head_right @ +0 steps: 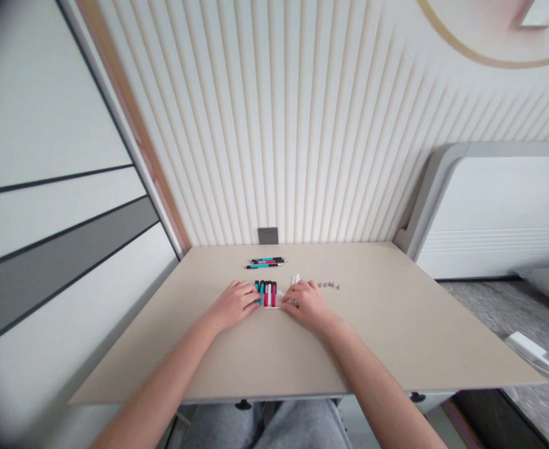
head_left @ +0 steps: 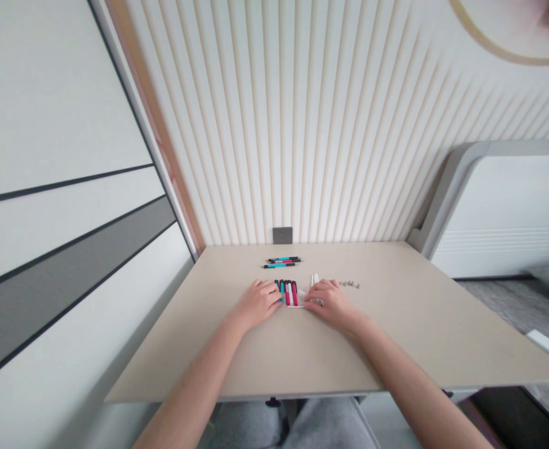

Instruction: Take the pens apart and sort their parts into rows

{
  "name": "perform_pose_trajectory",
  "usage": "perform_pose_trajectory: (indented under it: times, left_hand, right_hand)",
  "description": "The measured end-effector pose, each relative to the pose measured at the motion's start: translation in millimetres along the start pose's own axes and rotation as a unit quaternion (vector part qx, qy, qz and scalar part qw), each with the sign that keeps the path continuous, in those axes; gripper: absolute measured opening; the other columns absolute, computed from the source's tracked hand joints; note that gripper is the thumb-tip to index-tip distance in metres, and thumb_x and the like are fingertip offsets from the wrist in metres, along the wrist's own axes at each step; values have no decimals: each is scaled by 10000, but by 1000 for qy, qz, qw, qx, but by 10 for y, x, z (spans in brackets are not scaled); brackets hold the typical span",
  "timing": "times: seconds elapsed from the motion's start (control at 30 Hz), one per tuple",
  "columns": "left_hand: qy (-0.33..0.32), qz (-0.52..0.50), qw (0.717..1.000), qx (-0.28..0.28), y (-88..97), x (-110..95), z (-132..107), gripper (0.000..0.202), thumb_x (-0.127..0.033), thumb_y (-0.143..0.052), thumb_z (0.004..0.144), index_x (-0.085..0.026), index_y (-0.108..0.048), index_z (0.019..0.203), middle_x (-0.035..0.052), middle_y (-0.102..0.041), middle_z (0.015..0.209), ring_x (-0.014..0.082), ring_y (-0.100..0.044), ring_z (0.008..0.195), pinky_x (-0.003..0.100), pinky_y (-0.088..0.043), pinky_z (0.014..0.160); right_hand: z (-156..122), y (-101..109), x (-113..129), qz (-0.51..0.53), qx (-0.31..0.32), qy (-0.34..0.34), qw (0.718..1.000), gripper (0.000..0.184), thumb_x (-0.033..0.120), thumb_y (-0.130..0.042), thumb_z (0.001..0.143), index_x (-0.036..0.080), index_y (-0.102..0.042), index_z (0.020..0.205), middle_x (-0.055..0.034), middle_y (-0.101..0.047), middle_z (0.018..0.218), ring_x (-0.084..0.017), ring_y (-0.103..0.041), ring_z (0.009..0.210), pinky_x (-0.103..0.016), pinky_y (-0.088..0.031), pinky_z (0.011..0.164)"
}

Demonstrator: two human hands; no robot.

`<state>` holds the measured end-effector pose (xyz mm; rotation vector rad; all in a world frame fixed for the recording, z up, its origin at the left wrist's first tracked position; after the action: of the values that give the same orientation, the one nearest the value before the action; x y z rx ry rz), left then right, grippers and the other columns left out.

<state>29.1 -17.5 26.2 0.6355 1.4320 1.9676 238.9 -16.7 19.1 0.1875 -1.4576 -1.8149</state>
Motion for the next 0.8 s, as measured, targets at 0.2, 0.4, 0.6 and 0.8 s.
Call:
perform_pose_trajectory:
  times: [0.2,0.4,0.6,0.8]
  left_hand:
    - [3,2,1000,0,43,-28,-1,82,-242,-602,897,-219,-654,957,29,-625,924,194,-553,903,337,-349,769]
    - [6,0,1000,-8,60,-41,4,105,-224,-578,905,-218,-653,978,33,-627,915,195,-552,900,335,-351,768]
    - [-17,-16,1000,-9,101,-82,-6,132,-288,-573,916,-226,-649,1005,29,-634,911,196,-551,895,332,-353,770]
    - [-75,-13,997,-32,50,-147,9,184,-308,-502,965,-199,-650,965,41,-643,896,176,-548,856,316,-359,777]
  right_hand:
    - [-21,3,87,-12,41,25,999,161,343,-580,917,259,-715,943,-31,-683,915,-191,-556,940,-343,-300,849]
    - [-6,-51,88,-31,43,33,998,176,284,-535,942,257,-709,948,-32,-665,887,-182,-563,915,-329,-305,829]
    - [-9,-74,88,-31,29,62,997,187,255,-510,950,232,-694,927,-33,-645,857,-167,-580,875,-314,-337,821]
    - [13,-101,131,14,-17,91,996,176,227,-497,952,211,-671,935,-50,-632,896,-165,-588,865,-294,-417,822]
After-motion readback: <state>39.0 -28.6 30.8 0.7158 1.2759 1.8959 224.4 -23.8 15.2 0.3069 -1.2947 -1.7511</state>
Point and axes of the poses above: each hand's wrist, its own z-axis towards the middle knuckle, its own y-axis out of the back of the hand, x = y × z, the point moved 4 cm from there along z, towards the middle knuckle
